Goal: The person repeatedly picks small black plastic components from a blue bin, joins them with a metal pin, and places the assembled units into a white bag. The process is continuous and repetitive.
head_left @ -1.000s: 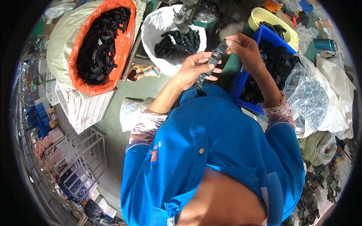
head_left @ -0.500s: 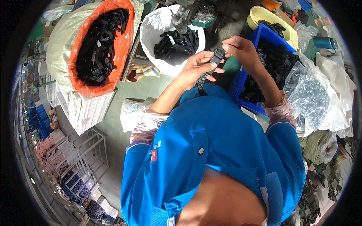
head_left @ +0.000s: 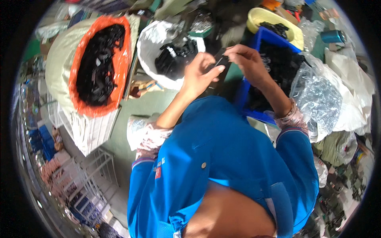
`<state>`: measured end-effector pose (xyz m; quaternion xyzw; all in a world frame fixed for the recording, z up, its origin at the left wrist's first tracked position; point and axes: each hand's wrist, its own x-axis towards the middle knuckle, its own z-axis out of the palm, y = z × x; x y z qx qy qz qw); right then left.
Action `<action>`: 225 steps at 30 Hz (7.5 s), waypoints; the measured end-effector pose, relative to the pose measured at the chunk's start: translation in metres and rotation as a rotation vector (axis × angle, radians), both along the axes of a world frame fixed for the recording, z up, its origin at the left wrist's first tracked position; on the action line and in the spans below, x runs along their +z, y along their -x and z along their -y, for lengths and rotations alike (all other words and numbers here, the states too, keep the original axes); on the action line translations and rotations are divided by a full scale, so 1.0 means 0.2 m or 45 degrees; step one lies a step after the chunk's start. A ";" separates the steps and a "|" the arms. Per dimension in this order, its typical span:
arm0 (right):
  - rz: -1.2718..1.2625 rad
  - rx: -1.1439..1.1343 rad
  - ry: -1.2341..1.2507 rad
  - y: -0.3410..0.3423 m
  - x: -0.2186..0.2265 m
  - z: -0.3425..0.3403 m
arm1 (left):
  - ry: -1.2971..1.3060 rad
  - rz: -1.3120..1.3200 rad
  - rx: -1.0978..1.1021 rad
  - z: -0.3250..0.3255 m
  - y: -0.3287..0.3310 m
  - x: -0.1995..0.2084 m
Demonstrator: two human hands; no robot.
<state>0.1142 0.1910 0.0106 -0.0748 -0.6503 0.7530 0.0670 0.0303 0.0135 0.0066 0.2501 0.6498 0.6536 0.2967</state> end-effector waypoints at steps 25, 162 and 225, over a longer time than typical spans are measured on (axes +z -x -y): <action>0.188 -0.102 -0.130 0.15 0.12 -0.81 | -0.158 -0.010 0.003 0.09 0.18 0.00; 0.526 -0.997 -0.606 -0.90 -0.09 0.18 | 0.112 0.346 -0.785 -0.18 -0.17 0.01; -0.182 -0.169 -1.135 -0.20 0.19 0.16 | 0.073 -0.104 -0.243 0.07 -0.03 0.01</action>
